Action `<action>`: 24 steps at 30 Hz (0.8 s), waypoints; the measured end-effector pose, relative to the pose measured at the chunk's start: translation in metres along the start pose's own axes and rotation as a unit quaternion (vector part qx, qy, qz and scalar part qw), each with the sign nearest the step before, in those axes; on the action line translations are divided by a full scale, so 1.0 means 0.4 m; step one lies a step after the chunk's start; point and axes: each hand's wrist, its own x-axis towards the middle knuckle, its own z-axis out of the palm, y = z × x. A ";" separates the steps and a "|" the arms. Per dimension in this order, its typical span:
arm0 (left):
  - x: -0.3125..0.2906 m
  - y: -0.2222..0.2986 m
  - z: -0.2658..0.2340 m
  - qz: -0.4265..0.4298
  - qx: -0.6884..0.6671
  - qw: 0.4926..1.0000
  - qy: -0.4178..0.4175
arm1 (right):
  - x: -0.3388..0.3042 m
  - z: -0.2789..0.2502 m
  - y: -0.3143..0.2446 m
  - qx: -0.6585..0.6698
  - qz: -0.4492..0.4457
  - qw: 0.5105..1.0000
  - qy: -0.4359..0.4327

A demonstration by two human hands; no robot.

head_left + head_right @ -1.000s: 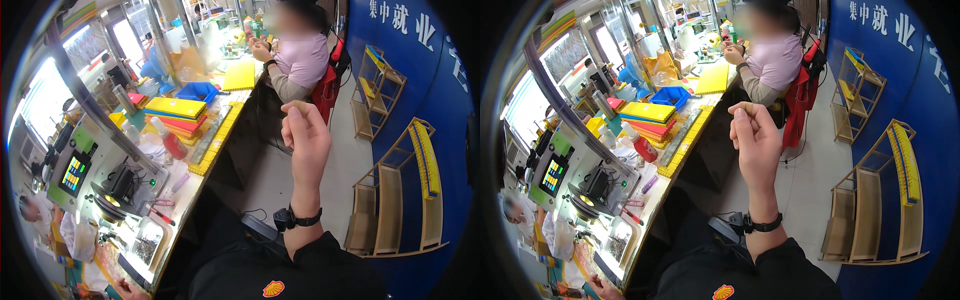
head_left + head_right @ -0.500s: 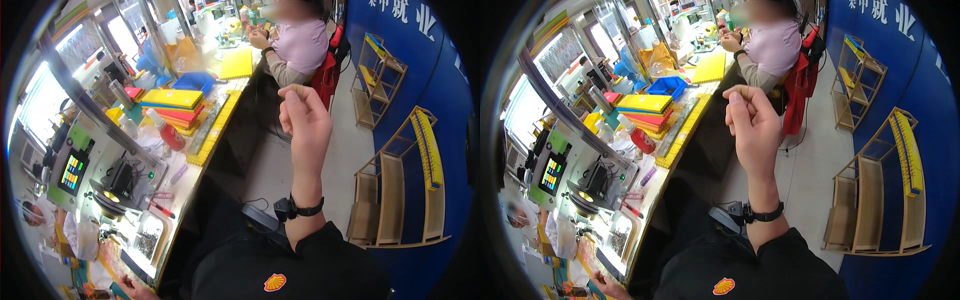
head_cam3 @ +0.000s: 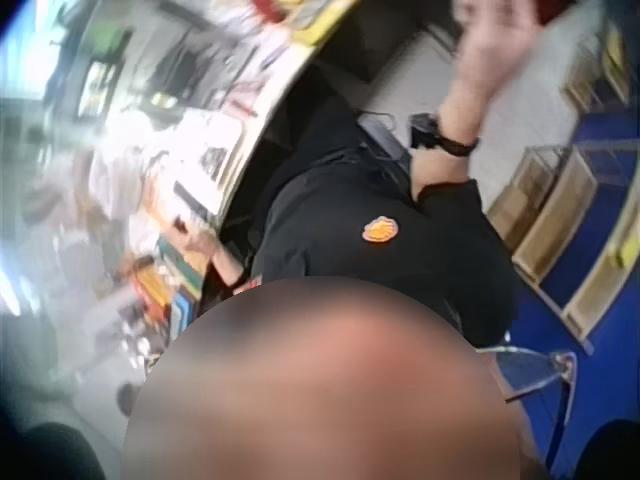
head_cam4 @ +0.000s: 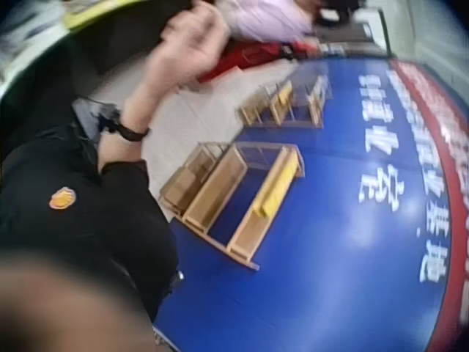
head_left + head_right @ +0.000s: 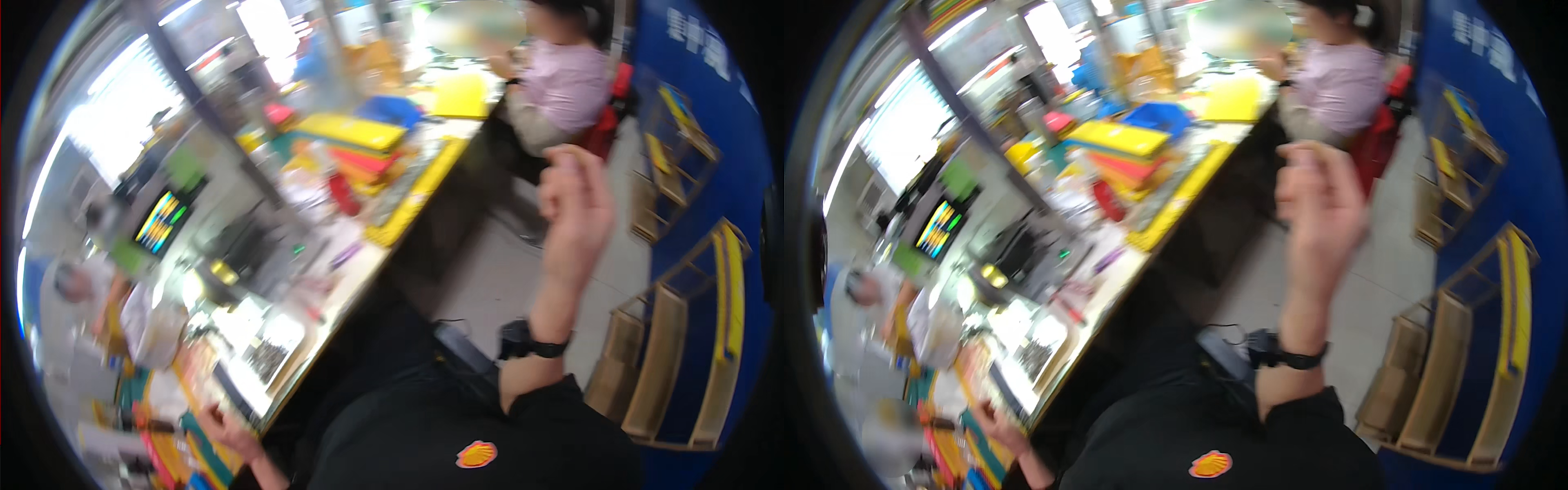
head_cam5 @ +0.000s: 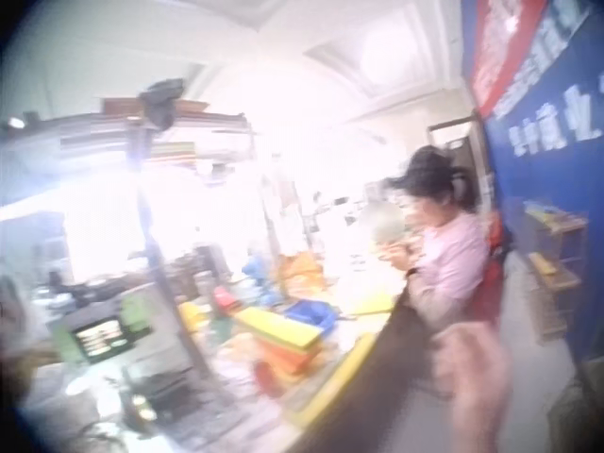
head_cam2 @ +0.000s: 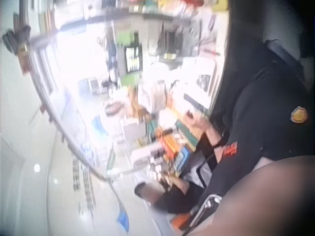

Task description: Operating a small industrial machine to assemble or process small electronic components.

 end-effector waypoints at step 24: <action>0.004 0.102 0.024 -0.054 -0.023 0.998 0.008 | 0.027 -0.040 0.046 0.030 0.002 0.999 -0.027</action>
